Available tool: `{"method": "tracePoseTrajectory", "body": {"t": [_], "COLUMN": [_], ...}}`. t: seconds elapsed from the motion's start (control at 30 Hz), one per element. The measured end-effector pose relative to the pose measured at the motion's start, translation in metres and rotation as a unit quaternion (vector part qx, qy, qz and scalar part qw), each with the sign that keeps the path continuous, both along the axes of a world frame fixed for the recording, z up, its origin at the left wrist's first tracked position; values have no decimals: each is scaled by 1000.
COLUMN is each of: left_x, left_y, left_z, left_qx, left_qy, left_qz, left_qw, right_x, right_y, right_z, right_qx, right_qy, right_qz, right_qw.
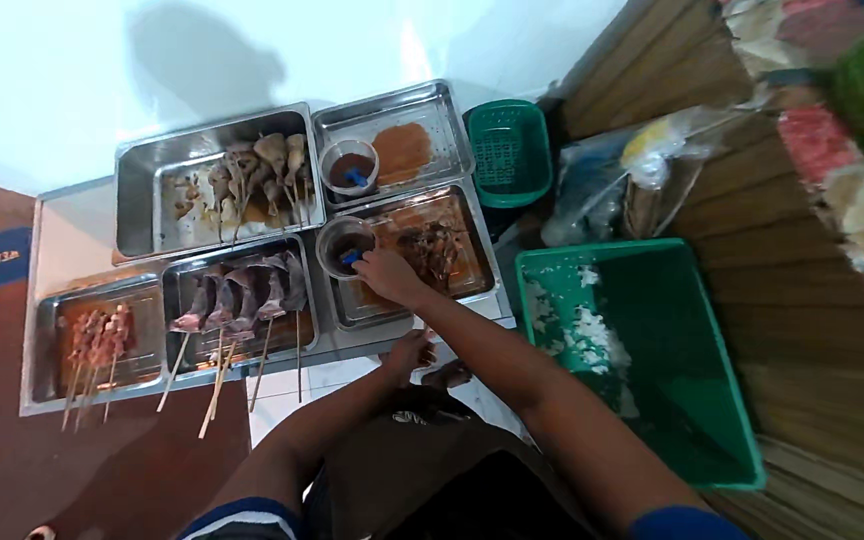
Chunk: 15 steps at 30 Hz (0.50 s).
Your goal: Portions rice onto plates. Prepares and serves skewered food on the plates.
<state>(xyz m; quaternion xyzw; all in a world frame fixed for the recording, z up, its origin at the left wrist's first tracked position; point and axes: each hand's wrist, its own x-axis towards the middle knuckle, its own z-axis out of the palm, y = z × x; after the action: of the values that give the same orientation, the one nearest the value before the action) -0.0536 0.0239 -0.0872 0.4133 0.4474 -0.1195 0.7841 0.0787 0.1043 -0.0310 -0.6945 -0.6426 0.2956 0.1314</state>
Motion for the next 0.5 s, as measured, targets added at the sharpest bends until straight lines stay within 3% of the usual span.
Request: {"method": "tracePoseTrajectory", "body": {"t": [0.07,0.13,0.2,0.3,0.4,0.5], "left_x": [-17,-25,-32,-34,-33,-25], "left_y": [17,34,51,74,79,73], "left_z": [-3,-2,2,11,11,5], "left_qx": [8,27,86,204,250,258], "left_qy": [20,37,48,55,62,49], "left_qz": [-13,-37,-140,-356,-428,-438], "left_qw": [1000,998,985,910,866,860], "right_x": [2,16,35,59,65,48], "right_y": [-2,-14,-44,-102,-135,-150], "right_z": [-1,24,51,76,73,26], "right_qx": [66,49,45,86,62,-11], "right_qy": [43,128,197,194,78,-72], "right_qz": [-87,-205,-312,-416,-434,-308], "right_qw": [993,969,928,884,895,949]}}
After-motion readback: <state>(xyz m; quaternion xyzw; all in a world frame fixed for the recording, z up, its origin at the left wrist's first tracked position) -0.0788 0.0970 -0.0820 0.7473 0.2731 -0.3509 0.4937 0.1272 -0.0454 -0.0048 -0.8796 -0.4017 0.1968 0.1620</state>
